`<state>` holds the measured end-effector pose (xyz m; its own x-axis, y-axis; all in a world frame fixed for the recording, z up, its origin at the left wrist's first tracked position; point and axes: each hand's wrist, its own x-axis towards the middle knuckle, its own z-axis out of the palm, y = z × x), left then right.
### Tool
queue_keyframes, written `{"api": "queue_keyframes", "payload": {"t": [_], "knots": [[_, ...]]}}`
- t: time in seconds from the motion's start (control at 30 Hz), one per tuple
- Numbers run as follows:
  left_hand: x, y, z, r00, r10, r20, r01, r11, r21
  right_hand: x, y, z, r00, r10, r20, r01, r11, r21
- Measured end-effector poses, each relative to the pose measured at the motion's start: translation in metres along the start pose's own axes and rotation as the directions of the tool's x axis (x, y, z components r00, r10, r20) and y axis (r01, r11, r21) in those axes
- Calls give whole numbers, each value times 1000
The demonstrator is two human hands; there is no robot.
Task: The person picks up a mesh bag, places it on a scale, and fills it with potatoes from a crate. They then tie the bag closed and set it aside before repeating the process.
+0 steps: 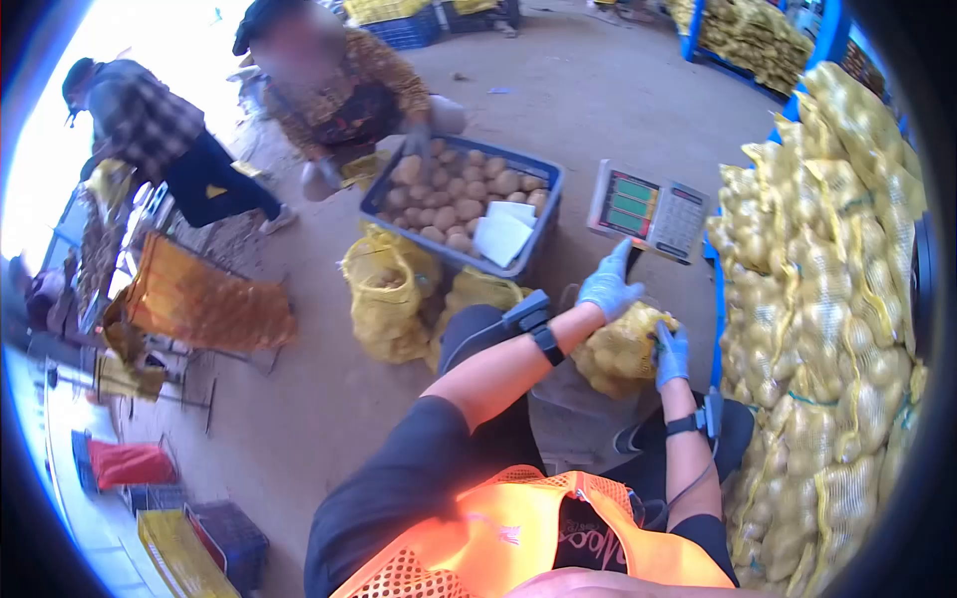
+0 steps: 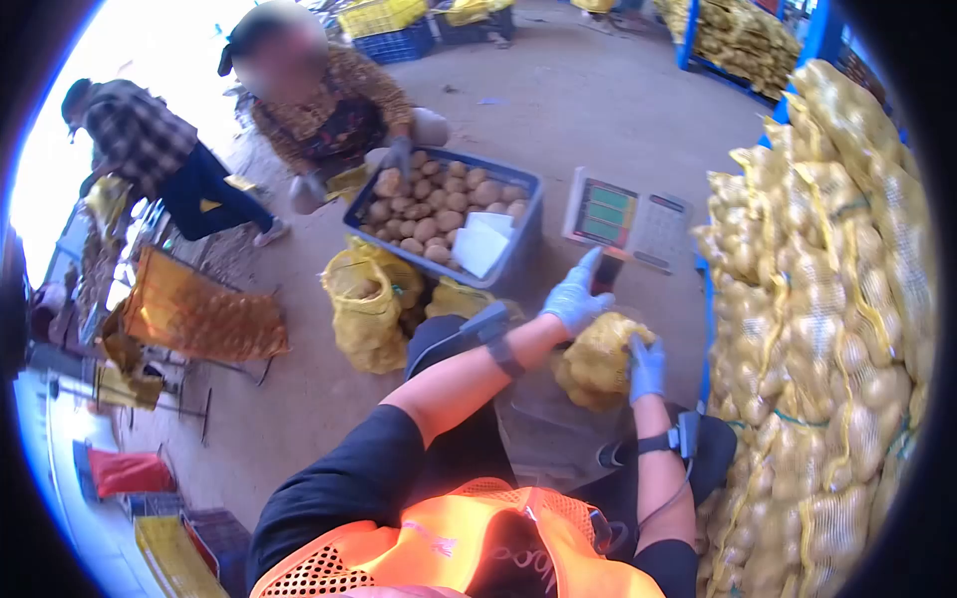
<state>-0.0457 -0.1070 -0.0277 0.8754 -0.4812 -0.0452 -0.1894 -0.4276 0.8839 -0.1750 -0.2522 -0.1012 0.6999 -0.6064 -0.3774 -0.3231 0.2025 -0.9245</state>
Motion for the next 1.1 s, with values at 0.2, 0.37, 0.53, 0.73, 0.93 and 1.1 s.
{"api": "queue_keyframes", "payload": {"t": [0.2, 0.37, 0.53, 0.73, 0.93, 1.1], "knots": [[7, -6, 16, 991, 69, 114, -54, 990, -129, 15, 8, -9, 904, -423, -64, 376, 856, -354], [14, 3, 14, 992, 25, 127, -5, 988, -156, 3, -154, -8, 726, -687, -15, 560, 604, -566], [19, -11, 17, 994, 65, 93, -42, 973, -226, 61, -313, 39, 738, -673, 39, 502, 510, -699], [28, -23, 4, 993, 54, 101, -26, 963, -268, 86, -321, 16, 698, -686, -206, 416, 622, -664], [20, -15, -1, 994, 25, 103, 6, 956, -293, 49, -208, -77, 582, -534, -613, 570, 806, -161], [3, 1, -4, 989, 33, 146, 0, 975, -220, 45, -223, -52, 754, -604, -256, 548, 795, -261]]}}
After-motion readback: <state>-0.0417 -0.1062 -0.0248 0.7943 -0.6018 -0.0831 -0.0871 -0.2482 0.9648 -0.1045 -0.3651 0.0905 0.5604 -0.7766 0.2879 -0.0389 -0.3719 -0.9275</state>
